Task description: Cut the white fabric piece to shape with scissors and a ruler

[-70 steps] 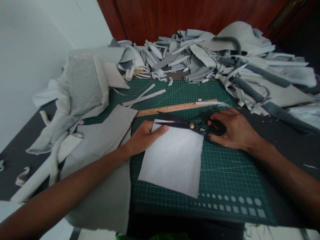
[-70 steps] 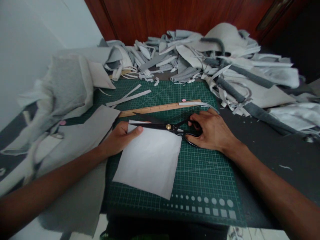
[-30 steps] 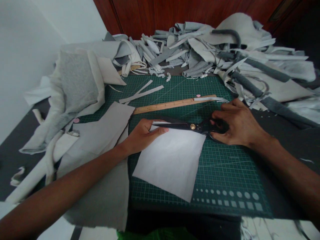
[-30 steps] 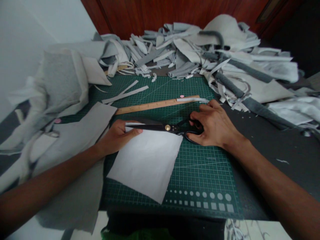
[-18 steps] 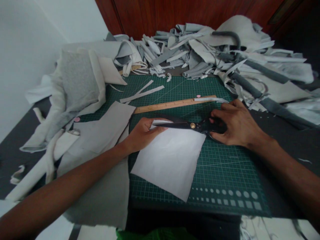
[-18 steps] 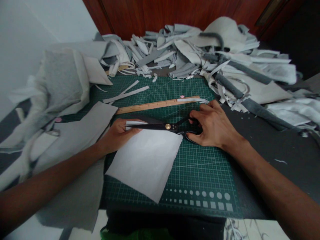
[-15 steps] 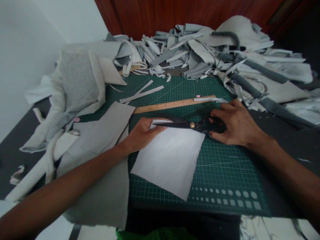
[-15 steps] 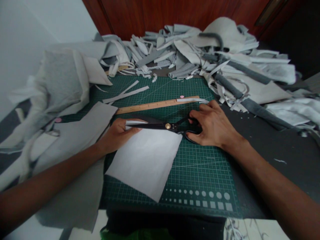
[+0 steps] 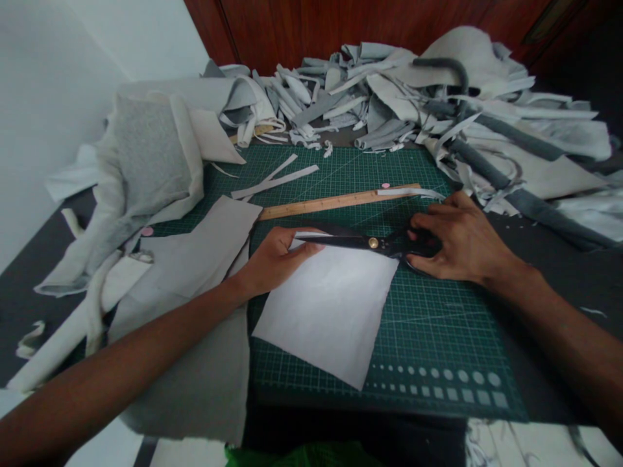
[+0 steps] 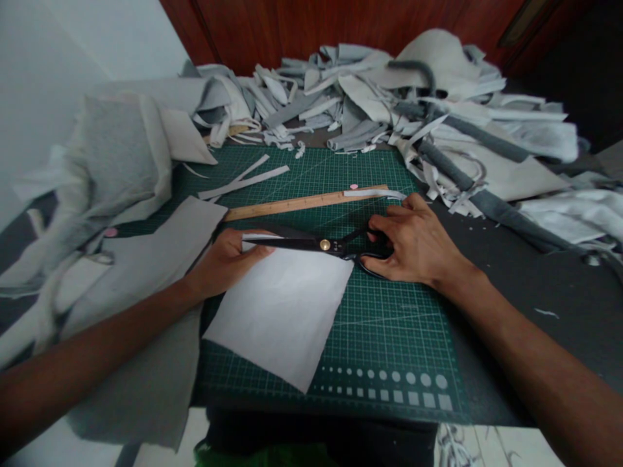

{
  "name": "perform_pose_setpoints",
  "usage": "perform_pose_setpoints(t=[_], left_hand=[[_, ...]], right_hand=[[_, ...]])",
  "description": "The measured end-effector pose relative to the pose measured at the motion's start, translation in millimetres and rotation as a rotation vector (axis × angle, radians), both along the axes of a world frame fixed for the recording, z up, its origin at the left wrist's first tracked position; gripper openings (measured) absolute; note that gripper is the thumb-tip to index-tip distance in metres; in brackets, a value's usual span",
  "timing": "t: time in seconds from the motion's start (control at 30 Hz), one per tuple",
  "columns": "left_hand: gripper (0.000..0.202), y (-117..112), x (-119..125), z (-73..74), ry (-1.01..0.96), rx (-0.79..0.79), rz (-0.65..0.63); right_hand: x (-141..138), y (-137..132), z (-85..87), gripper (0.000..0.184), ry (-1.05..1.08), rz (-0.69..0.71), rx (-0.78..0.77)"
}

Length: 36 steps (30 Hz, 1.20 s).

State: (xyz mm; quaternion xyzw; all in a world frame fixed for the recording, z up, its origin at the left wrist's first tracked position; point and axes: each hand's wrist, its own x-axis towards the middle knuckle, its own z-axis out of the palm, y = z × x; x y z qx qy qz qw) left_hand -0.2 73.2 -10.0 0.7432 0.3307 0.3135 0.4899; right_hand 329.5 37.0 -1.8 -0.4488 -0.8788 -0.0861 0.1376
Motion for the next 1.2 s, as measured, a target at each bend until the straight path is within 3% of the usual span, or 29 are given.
perform_pose_setpoints(t=[0.47,0.77,1.2], left_hand=[[0.023,0.3,-0.4,2.8,0.079,0.118,0.061],[0.028,-1.0,-1.0,0.0,0.048,0.044,0.022],[0.023,1.1,-1.6,2.2,0.050,0.042,-0.021]], right_hand=[[1.0,0.1,1.9,0.029,0.027,0.036,0.066],[-0.4,-0.7,3.8,0.026,0.016,-0.027,-0.134],[2.9,2.1,0.6,0.023,0.081,-0.016,-0.207]])
